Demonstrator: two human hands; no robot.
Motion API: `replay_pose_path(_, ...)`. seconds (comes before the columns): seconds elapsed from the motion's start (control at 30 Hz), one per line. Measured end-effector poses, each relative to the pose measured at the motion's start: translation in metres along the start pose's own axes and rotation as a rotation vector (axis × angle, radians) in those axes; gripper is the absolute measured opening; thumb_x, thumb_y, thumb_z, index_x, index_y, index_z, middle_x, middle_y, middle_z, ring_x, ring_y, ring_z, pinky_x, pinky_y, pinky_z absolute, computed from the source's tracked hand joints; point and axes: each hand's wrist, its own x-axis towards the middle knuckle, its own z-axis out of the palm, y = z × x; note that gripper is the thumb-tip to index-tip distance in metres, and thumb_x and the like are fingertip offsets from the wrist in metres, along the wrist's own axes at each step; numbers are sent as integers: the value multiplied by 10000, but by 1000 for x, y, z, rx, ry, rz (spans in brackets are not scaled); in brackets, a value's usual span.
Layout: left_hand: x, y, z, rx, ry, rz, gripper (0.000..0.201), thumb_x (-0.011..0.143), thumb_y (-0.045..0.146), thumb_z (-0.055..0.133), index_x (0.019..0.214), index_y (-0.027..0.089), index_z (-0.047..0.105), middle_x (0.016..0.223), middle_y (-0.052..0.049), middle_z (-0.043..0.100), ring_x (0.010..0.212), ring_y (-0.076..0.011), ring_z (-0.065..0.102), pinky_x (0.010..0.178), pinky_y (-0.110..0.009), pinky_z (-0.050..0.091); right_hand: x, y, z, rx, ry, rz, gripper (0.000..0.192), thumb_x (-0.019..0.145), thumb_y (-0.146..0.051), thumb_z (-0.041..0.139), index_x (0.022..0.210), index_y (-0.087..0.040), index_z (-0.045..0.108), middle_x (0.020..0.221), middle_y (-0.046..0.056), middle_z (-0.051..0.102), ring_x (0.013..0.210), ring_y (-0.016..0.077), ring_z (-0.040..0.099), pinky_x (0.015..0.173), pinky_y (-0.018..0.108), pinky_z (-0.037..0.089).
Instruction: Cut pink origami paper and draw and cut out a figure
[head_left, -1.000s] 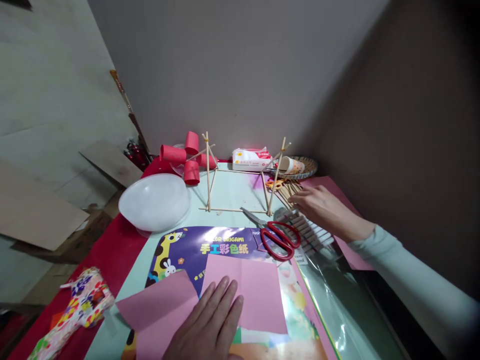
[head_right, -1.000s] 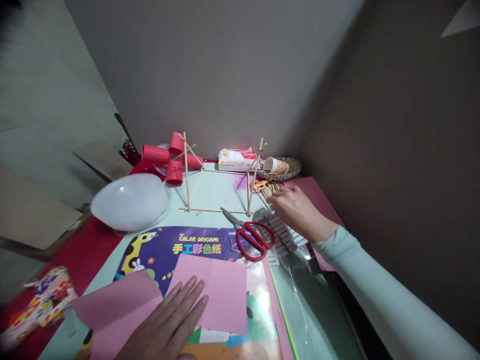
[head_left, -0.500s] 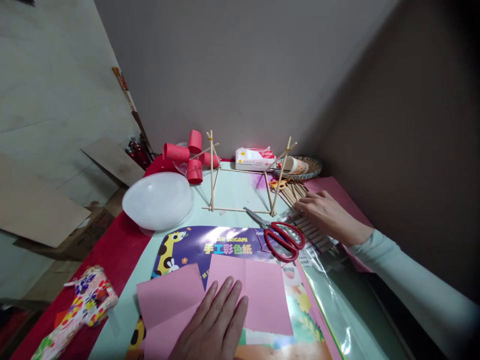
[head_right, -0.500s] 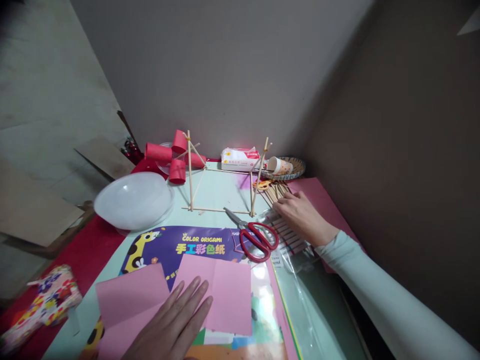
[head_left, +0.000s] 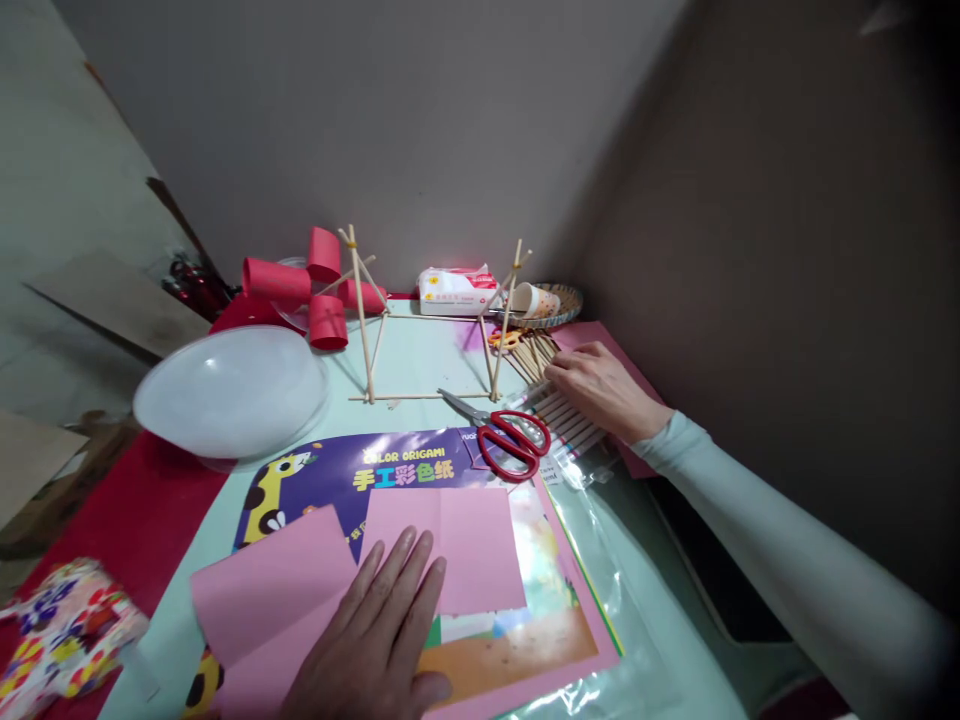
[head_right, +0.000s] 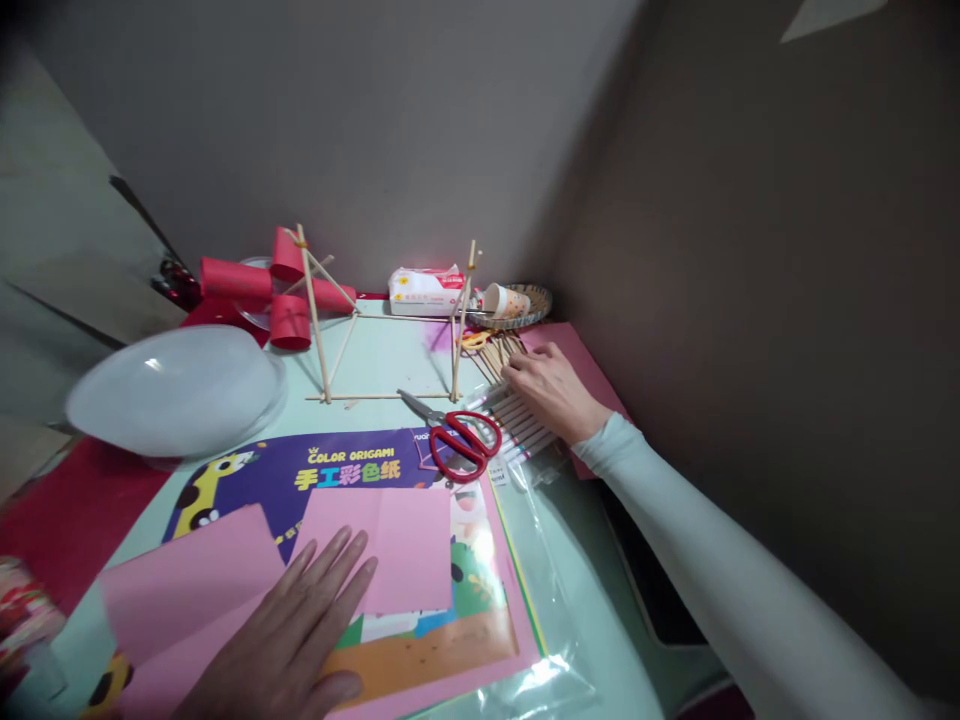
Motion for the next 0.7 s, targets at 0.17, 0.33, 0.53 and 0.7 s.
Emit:
replay_pose_path(0.17,-1,-2,3,-24,-8,9,493,935,341,491,1331,55,563,1351,-169,639,1288,-316,563,1052,-437,469,0,4,2,5,-6,8,240,1005,-185,449,855,-164,634,908,106,681,851,225,560,851,370,270)
replay_pose_path(0.33,0,0,0,-2,-31,7,489,924,329,501,1316,46,571,1343,-177,643,1274,-332,577,1023,-456,505,4,6,7,10,2,-12,228,1003,-181,449,861,-164,626,916,116,672,885,237,546,817,369,268)
replay_pose_path(0.53,2,3,5,17,22,-3,458,999,372,435,1296,65,601,1315,-159,666,1235,-309,618,965,-412,564,5,3,4,20,54,-24,197,941,-82,473,835,-166,617,854,97,673,781,217,576,720,342,278)
replay_pose_path(0.7,-1,-1,9,11,84,-20,372,986,126,453,1333,106,584,1345,-121,653,1335,-262,537,1076,-372,504,19,-10,-23,31,156,38,194,925,-102,479,787,-180,590,762,64,662,649,184,573,619,319,283)
